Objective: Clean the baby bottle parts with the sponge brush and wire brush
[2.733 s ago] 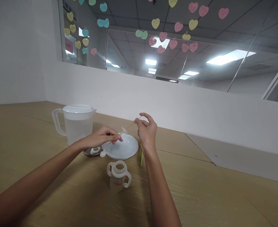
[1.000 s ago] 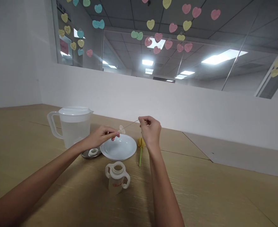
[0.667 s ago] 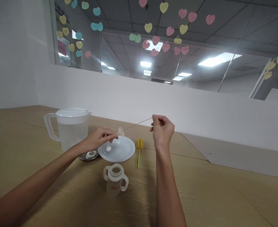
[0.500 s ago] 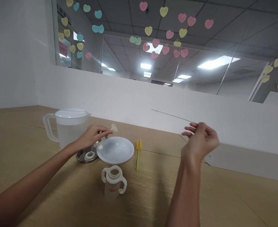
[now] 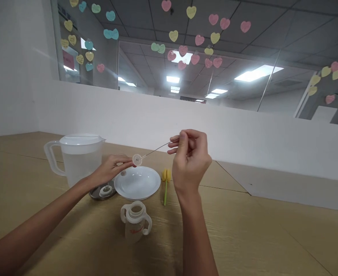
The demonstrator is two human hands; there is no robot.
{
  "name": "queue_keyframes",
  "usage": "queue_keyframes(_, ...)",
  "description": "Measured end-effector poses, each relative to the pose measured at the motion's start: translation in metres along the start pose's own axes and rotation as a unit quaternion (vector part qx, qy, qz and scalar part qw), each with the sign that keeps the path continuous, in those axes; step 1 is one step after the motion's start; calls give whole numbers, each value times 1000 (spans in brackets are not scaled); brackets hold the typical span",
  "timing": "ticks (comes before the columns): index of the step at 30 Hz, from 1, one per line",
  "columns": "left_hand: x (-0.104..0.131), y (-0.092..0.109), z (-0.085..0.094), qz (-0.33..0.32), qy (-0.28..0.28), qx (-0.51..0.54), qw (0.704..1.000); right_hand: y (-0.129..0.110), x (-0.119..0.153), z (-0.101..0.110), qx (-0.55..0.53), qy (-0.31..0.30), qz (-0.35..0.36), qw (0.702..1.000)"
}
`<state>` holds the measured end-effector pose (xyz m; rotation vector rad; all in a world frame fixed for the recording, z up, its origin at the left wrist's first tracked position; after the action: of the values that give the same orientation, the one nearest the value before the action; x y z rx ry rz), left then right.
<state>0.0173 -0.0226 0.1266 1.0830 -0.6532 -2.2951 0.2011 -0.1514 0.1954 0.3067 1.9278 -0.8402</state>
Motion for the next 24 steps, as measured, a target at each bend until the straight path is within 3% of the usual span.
queue_keyframes(7,-1,-1,-6,-34,-19,43,998,-2,8,-10,-14,-18,4,1000)
queue_keyframes(18,-1,-12,-10,35,-26,88,995,-9,12,-16,-59,-68,-14,996)
queue_keyframes(24,-1,-6,-12,28,-58,105,992,-9,15,-16,-31,-26,28,999)
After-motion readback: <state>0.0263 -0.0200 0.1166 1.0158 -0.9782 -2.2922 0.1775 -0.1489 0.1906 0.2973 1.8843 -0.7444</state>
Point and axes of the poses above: each hand's wrist, its own x-axis away from the middle knuckle, its own z-axis out of the back of the hand, y = z × x, the point moved 6 cm from there along -x, towards the middle knuckle, and after that the axes turned 7 degrees about x, right-handed, at the moved point
